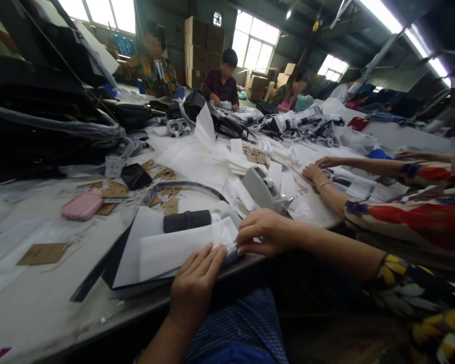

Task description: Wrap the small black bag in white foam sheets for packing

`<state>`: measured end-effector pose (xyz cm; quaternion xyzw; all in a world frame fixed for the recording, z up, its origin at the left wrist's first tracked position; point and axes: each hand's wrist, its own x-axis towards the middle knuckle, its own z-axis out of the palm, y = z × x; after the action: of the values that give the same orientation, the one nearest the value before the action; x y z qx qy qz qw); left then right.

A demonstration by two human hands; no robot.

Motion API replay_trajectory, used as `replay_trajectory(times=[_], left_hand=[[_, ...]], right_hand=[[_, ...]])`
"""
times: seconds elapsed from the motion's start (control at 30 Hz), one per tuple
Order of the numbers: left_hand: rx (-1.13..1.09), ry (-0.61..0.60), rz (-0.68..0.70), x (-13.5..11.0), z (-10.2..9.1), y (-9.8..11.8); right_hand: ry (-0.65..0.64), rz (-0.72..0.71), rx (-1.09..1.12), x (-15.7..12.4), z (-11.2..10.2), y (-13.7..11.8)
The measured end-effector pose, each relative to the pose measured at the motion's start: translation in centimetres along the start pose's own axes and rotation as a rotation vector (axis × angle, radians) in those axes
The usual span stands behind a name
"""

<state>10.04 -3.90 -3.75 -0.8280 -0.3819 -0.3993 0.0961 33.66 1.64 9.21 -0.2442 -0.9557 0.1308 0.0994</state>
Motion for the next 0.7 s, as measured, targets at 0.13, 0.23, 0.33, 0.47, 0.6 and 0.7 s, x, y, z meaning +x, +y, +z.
replay_trajectory(times=[0.13, 0.23, 0.33, 0.47, 0.6, 0.7], left_hand=[[-0.022, 0.008, -0.004, 0.2, -0.1, 0.0], [-0.036, 0.038, -0.011, 0.2, 0.0, 0.0], [-0.041, 0.066, -0.003, 0.2, 0.1, 0.0], [-0.04, 0.073, -0.017, 0.0, 0.2, 0.0], [-0.058, 0.084, -0.035, -0.1, 0.6, 0.0], [-0.056, 0.1, -0.05, -0.1, 0.8, 0.0]], right_hand=[[-0.231, -0.003, -0.049, 3.9, 1.0, 2.7], [-0.415, 0.022, -0.097, 6.1, 1.3, 3.6], [-0.549, 0.047, -0.207, 8.0, 1.3, 3.3], [-0.624, -0.028, -0.367, 10.2, 1.6, 2.5], [-0.679, -0.061, -0.418, 11.5, 1.8, 3.0], [-0.647, -0.022, -0.447, 12.1, 1.8, 4.1]])
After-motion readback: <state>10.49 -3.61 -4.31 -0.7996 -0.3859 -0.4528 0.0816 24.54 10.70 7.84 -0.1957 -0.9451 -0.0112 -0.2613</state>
